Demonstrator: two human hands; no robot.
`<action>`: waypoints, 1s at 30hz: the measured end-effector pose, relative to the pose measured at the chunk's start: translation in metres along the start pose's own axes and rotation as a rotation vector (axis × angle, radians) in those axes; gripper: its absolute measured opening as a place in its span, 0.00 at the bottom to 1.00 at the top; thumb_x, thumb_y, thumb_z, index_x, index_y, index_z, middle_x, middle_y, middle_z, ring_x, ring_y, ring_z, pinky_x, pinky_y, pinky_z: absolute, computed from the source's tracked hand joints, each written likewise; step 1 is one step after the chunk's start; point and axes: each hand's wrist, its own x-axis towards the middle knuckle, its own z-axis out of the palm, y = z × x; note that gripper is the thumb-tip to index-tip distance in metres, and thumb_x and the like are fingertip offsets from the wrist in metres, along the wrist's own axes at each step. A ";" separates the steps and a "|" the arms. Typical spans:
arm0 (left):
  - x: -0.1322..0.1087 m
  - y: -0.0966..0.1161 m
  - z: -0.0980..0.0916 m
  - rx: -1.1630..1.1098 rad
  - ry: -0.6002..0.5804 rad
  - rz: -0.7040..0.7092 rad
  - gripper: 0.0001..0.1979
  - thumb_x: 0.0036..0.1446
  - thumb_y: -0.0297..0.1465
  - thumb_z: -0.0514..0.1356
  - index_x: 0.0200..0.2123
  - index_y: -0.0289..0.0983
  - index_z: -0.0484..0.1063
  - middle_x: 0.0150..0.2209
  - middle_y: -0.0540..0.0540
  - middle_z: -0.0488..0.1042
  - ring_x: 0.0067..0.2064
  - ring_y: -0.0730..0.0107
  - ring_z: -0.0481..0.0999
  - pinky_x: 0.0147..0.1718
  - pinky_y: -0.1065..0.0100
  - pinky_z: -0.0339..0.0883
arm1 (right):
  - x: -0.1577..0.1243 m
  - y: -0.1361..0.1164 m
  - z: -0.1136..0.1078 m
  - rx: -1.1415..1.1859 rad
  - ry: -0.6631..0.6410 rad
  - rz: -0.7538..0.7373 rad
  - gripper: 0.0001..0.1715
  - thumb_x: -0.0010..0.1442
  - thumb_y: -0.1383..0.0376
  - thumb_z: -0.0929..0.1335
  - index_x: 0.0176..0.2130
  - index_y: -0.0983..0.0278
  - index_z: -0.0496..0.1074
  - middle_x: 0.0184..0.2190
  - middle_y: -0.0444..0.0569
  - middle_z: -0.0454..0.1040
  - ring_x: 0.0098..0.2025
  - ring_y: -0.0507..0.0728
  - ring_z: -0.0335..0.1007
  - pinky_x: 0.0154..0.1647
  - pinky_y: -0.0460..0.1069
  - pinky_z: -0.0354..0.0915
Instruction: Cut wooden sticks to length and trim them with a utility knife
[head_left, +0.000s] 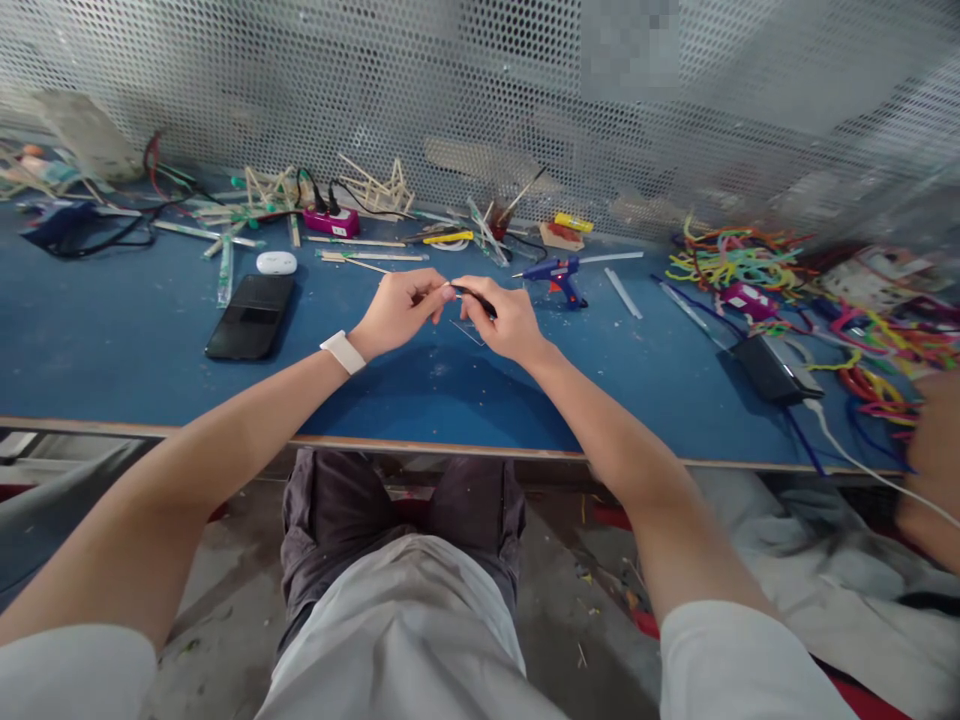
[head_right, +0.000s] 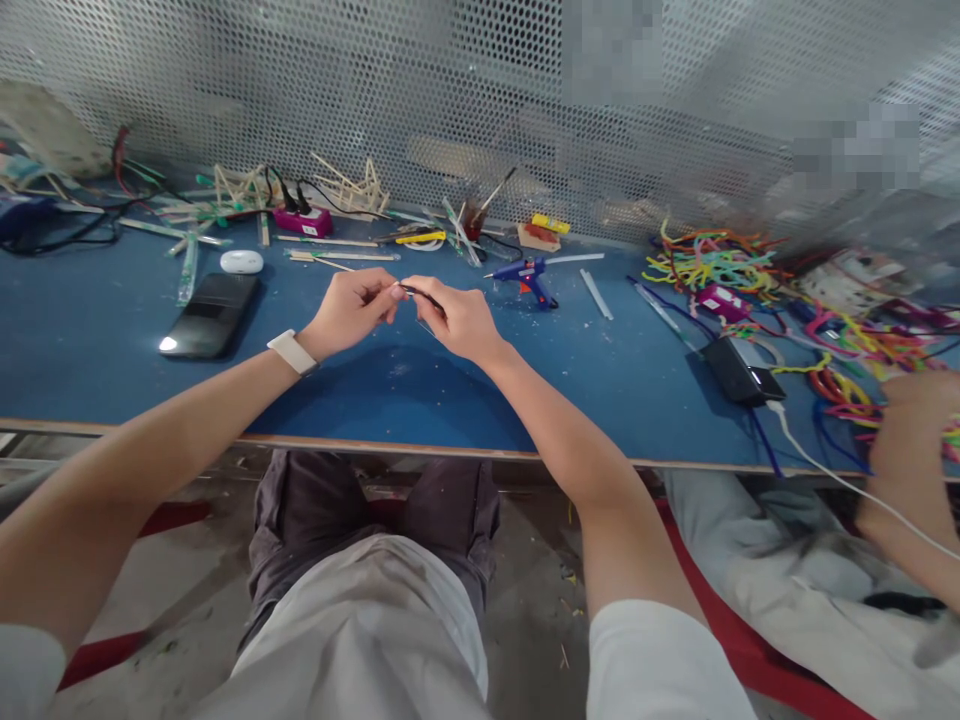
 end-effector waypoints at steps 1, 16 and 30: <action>0.000 0.000 0.000 0.000 0.001 -0.001 0.35 0.79 0.61 0.61 0.30 0.38 0.77 0.23 0.50 0.76 0.23 0.77 0.67 0.24 0.72 0.58 | 0.000 0.000 0.000 0.002 0.000 -0.002 0.22 0.88 0.57 0.63 0.68 0.60 0.78 0.38 0.43 0.88 0.33 0.50 0.82 0.39 0.46 0.71; -0.002 0.005 -0.001 0.005 -0.021 -0.020 0.37 0.76 0.65 0.62 0.30 0.38 0.78 0.23 0.50 0.77 0.22 0.79 0.68 0.23 0.74 0.58 | -0.002 -0.002 -0.002 0.039 -0.035 0.001 0.22 0.87 0.58 0.62 0.70 0.59 0.77 0.38 0.43 0.89 0.36 0.50 0.85 0.42 0.46 0.75; -0.002 0.005 -0.001 0.004 -0.046 -0.006 0.34 0.78 0.62 0.62 0.33 0.38 0.83 0.24 0.49 0.78 0.23 0.77 0.69 0.24 0.74 0.61 | -0.001 -0.003 -0.005 0.050 -0.056 0.004 0.21 0.87 0.59 0.63 0.68 0.58 0.79 0.40 0.44 0.90 0.34 0.50 0.83 0.41 0.46 0.73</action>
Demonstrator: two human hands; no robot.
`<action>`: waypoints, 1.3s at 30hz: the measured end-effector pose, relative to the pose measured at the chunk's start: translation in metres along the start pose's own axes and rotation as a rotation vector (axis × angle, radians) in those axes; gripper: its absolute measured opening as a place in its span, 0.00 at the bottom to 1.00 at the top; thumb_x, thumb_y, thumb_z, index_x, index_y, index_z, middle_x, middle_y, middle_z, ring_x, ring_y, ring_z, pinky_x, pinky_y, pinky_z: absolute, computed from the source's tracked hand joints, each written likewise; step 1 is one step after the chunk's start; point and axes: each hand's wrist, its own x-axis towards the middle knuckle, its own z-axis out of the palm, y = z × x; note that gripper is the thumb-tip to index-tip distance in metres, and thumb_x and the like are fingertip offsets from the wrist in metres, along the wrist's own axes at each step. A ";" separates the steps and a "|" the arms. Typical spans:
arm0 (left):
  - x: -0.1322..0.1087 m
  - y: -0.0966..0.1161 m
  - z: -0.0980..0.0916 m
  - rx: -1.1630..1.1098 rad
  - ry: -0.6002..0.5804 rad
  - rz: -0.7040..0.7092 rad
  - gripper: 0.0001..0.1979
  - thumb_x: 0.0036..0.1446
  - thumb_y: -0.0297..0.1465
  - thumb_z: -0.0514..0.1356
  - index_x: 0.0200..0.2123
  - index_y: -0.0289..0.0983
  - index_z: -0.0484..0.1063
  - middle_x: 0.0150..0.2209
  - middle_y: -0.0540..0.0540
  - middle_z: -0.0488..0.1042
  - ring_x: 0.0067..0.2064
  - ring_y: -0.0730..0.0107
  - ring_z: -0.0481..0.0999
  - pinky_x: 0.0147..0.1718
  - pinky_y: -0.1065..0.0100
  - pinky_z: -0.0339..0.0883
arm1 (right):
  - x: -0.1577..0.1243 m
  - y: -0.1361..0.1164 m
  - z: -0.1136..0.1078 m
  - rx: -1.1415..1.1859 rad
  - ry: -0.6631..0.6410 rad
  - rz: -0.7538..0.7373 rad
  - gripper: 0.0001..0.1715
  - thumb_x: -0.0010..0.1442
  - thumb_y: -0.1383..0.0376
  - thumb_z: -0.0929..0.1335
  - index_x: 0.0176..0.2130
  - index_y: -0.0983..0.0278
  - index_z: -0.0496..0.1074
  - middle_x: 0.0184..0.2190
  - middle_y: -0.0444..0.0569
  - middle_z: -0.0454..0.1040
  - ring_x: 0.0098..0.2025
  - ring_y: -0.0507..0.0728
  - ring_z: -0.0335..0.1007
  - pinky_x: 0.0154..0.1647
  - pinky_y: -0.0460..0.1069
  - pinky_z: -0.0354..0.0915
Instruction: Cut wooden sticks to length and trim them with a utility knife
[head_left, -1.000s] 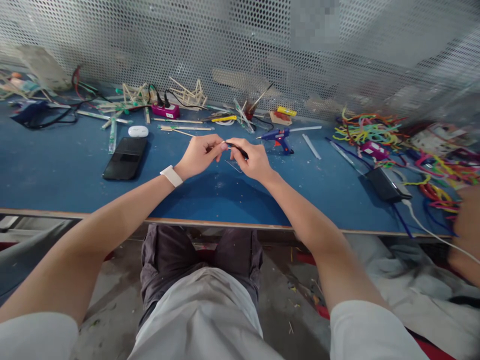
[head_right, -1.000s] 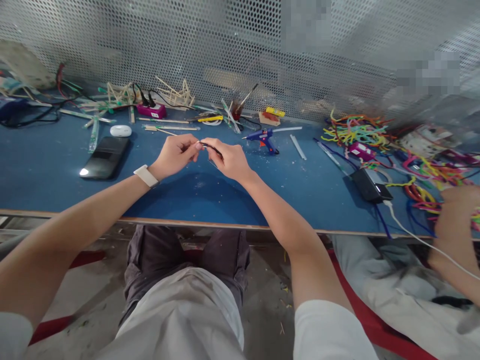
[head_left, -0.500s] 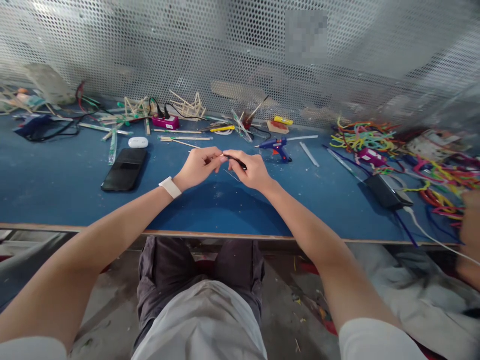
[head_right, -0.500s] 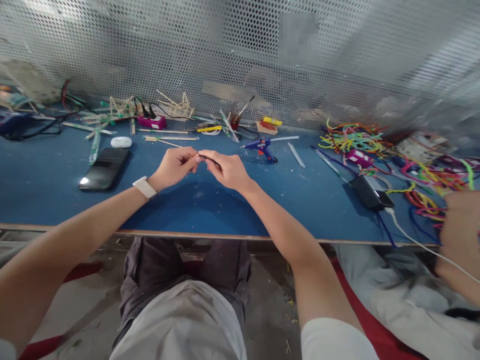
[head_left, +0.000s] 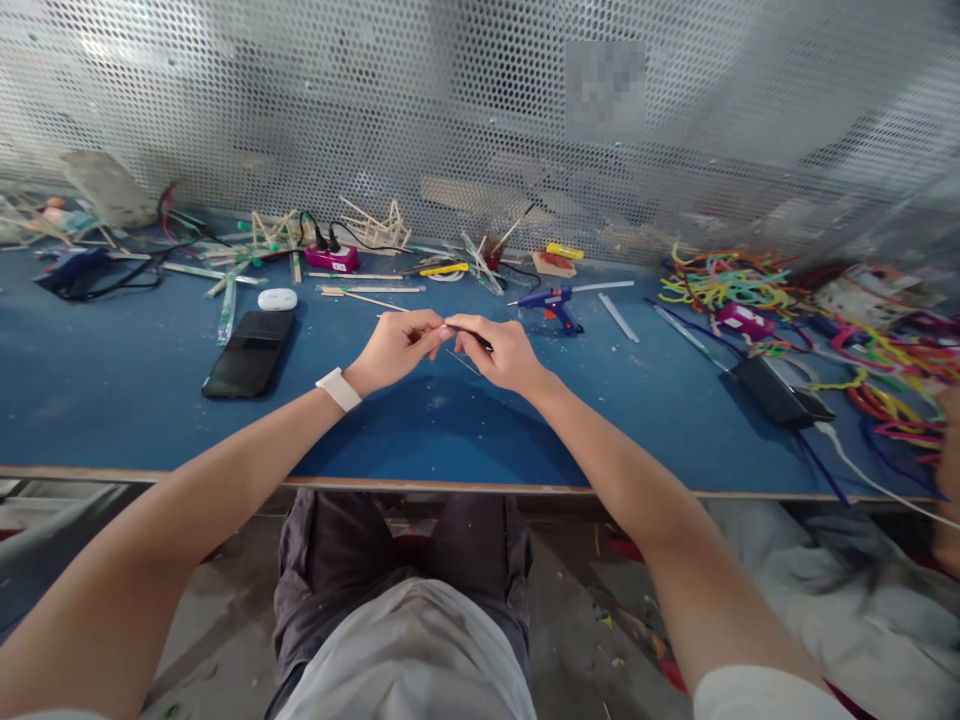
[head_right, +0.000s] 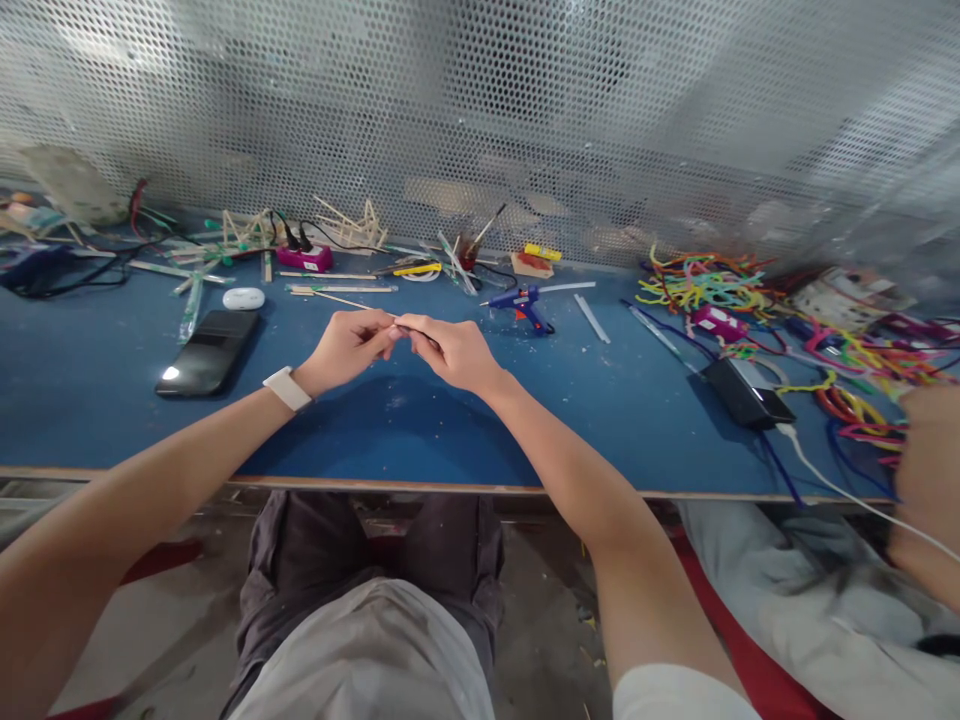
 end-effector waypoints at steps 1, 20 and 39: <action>0.000 0.000 0.000 0.003 -0.003 0.002 0.34 0.79 0.61 0.62 0.33 0.38 0.82 0.24 0.49 0.78 0.23 0.76 0.69 0.25 0.74 0.61 | 0.000 0.000 0.000 0.001 0.000 -0.002 0.21 0.87 0.59 0.63 0.68 0.58 0.79 0.41 0.44 0.90 0.34 0.50 0.84 0.41 0.46 0.73; 0.002 -0.050 -0.028 0.602 -0.088 -0.253 0.16 0.81 0.44 0.67 0.50 0.36 0.82 0.44 0.46 0.84 0.43 0.67 0.83 0.48 0.60 0.83 | -0.003 0.014 -0.013 0.027 0.157 0.105 0.20 0.86 0.56 0.64 0.65 0.60 0.79 0.36 0.43 0.88 0.28 0.49 0.79 0.34 0.46 0.72; -0.003 -0.109 -0.114 1.025 -0.075 -0.549 0.24 0.78 0.44 0.70 0.68 0.37 0.78 0.66 0.37 0.80 0.63 0.52 0.84 0.63 0.46 0.85 | -0.008 0.019 -0.015 0.038 0.127 0.112 0.20 0.85 0.57 0.66 0.65 0.58 0.82 0.36 0.43 0.89 0.27 0.50 0.79 0.34 0.46 0.73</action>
